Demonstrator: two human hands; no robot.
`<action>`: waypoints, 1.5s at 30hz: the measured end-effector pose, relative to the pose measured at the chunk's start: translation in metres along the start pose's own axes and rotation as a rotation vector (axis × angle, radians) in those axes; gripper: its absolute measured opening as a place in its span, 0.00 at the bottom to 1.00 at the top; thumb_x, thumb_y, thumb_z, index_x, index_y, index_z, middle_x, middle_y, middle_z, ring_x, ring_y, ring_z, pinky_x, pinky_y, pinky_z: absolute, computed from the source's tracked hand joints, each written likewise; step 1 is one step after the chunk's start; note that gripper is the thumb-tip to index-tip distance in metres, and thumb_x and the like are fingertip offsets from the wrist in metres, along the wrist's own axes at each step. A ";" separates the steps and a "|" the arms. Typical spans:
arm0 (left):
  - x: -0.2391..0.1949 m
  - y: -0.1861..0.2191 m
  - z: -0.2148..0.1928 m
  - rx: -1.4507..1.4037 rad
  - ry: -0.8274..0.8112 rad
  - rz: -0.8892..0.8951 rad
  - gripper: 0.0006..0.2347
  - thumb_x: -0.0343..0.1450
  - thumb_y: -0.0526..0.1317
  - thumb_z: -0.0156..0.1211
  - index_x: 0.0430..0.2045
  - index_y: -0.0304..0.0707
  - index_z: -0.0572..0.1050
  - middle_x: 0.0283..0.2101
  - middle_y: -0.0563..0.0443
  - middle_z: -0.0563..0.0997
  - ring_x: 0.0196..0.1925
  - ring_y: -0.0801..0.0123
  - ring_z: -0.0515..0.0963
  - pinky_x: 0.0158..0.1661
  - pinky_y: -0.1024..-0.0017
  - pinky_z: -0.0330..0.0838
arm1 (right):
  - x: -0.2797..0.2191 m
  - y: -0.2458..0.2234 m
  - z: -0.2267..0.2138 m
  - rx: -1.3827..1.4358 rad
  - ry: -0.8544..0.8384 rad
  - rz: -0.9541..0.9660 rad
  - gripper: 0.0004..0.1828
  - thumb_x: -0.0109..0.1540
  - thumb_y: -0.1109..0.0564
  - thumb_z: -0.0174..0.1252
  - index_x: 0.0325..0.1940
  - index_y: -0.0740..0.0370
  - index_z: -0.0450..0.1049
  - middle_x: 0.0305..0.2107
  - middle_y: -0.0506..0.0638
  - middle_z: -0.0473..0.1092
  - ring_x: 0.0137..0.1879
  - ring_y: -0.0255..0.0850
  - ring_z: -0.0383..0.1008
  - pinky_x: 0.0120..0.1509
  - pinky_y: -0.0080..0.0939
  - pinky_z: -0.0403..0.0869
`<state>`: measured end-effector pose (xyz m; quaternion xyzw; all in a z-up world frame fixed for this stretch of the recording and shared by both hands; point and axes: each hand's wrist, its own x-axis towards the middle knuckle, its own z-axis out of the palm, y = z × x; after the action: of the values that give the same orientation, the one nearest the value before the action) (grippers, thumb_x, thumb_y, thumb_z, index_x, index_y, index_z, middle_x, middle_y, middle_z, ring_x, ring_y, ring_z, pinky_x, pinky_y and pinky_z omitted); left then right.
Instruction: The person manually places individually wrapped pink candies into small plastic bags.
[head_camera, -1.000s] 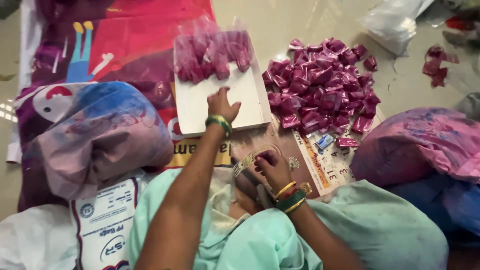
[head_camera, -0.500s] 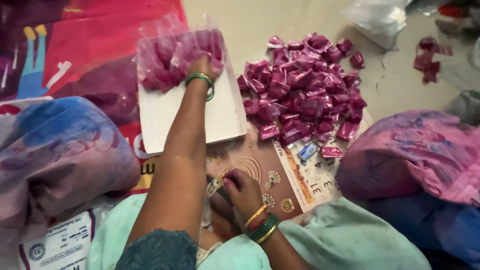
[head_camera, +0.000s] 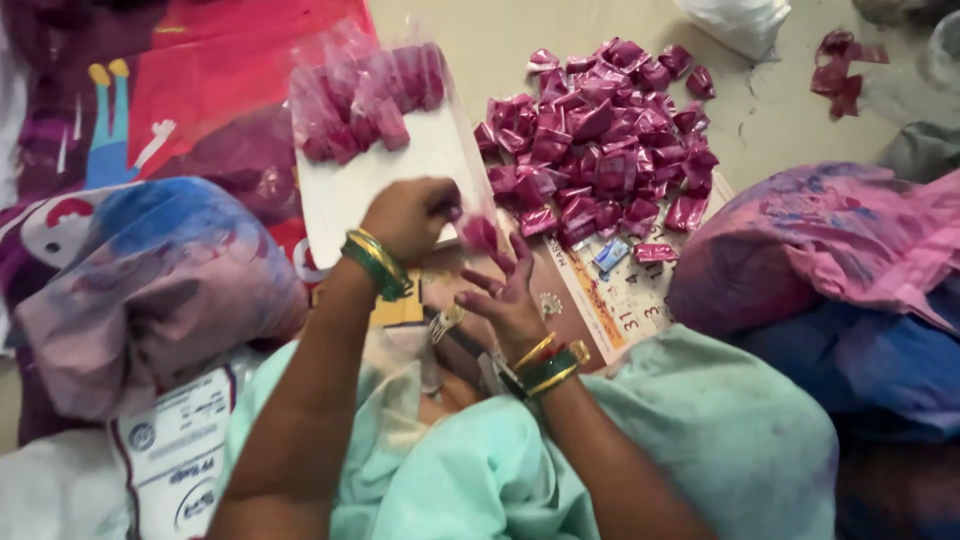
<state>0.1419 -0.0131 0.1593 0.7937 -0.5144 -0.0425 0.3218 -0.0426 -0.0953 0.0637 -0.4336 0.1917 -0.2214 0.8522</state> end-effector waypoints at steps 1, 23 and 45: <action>-0.017 0.011 -0.001 0.001 0.008 -0.002 0.06 0.66 0.34 0.62 0.34 0.39 0.79 0.35 0.39 0.82 0.36 0.46 0.81 0.39 0.54 0.74 | -0.007 -0.001 -0.003 -0.004 -0.007 0.000 0.63 0.47 0.72 0.67 0.75 0.45 0.37 0.58 0.42 0.60 0.57 0.41 0.73 0.53 0.46 0.81; -0.134 0.029 0.175 -1.518 0.136 -0.190 0.25 0.67 0.24 0.67 0.59 0.38 0.68 0.51 0.52 0.77 0.53 0.68 0.79 0.50 0.70 0.79 | -0.036 -0.011 -0.061 -0.308 -0.247 0.130 0.17 0.67 0.61 0.59 0.59 0.68 0.71 0.47 0.53 0.75 0.51 0.40 0.76 0.57 0.40 0.74; -0.131 0.031 0.156 -0.735 0.234 -0.113 0.36 0.67 0.35 0.69 0.68 0.56 0.53 0.43 0.48 0.83 0.44 0.61 0.87 0.44 0.64 0.82 | -0.041 -0.080 -0.028 -1.363 -0.082 -0.496 0.08 0.59 0.51 0.70 0.36 0.57 0.83 0.57 0.51 0.70 0.67 0.48 0.63 0.69 0.49 0.64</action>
<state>-0.0055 0.0162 0.0185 0.6523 -0.3801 -0.1508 0.6382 -0.1079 -0.1327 0.1197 -0.9069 0.1512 -0.2230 0.3240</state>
